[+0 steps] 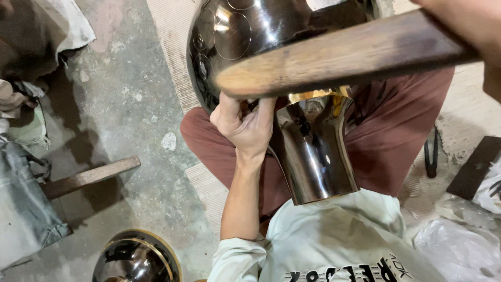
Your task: The person hammers a brass ring onto the neck of a polished metal vessel using a wooden mallet and a small metal punch. They repeatedly tap around the circumference to seat the ring.
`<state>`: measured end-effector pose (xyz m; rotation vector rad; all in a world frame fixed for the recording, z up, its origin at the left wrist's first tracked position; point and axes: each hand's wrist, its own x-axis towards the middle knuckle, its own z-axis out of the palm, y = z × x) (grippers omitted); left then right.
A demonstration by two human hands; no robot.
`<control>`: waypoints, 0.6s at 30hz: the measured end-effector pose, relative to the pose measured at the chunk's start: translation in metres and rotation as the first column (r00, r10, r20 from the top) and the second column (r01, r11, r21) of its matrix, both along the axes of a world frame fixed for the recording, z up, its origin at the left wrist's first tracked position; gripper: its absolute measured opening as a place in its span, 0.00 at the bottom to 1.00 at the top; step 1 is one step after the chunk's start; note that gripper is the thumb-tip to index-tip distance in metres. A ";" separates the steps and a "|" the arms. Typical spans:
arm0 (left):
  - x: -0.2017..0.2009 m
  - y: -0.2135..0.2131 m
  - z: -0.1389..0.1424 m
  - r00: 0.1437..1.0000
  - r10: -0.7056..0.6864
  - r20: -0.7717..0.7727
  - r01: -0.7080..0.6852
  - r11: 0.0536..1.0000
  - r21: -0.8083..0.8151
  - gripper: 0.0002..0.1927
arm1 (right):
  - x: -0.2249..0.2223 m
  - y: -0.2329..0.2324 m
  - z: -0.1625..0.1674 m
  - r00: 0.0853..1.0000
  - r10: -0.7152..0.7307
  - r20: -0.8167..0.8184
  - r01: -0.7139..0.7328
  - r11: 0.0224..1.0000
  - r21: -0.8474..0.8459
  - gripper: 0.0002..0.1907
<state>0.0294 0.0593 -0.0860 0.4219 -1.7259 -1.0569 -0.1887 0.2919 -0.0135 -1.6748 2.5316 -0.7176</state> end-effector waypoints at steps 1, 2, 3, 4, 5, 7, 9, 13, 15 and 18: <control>0.001 -0.001 0.000 1.000 0.014 0.003 -0.014 1.000 -0.024 0.12 | 0.000 -0.001 0.001 1.000 0.000 0.000 0.000 1.000 0.005 0.23; 0.001 -0.002 0.000 1.000 0.029 0.005 -0.029 0.998 -0.049 0.11 | 0.000 -0.001 0.002 1.000 0.001 -0.003 -0.001 1.000 0.010 0.23; 0.001 -0.002 0.000 0.999 0.043 0.005 -0.042 0.996 -0.073 0.10 | -0.001 -0.002 0.002 1.000 0.002 -0.001 -0.002 1.000 0.014 0.23; 0.000 -0.002 0.000 0.998 0.060 0.030 -0.059 0.997 -0.049 0.11 | -0.001 -0.002 0.003 1.000 0.000 0.002 0.000 1.000 0.018 0.23; 0.000 -0.002 0.001 0.996 0.075 0.056 -0.073 0.997 -0.023 0.11 | -0.001 -0.002 0.004 1.000 -0.001 0.004 0.001 1.000 0.024 0.24; -0.002 -0.002 0.003 0.995 0.092 0.037 -0.090 0.995 -0.044 0.11 | 0.000 -0.003 0.005 1.000 -0.001 0.006 0.001 1.000 0.026 0.24; -0.004 -0.001 0.005 0.994 0.094 -0.052 -0.100 0.986 -0.133 0.11 | 0.000 -0.002 0.006 1.000 -0.006 0.009 0.006 0.999 0.032 0.24; -0.004 -0.007 0.012 0.999 -0.029 0.031 0.031 0.997 -0.067 0.10 | 0.001 -0.003 0.007 1.000 -0.008 0.016 0.007 0.999 0.041 0.25; -0.004 -0.013 0.017 0.995 -0.095 0.023 0.097 0.985 -0.142 0.11 | 0.002 -0.003 0.007 1.000 -0.014 0.017 0.013 0.999 0.041 0.25; -0.003 -0.017 0.026 0.983 -0.097 0.156 0.118 0.985 -0.128 0.07 | 0.002 -0.002 0.008 1.000 -0.015 0.025 0.014 0.999 0.045 0.25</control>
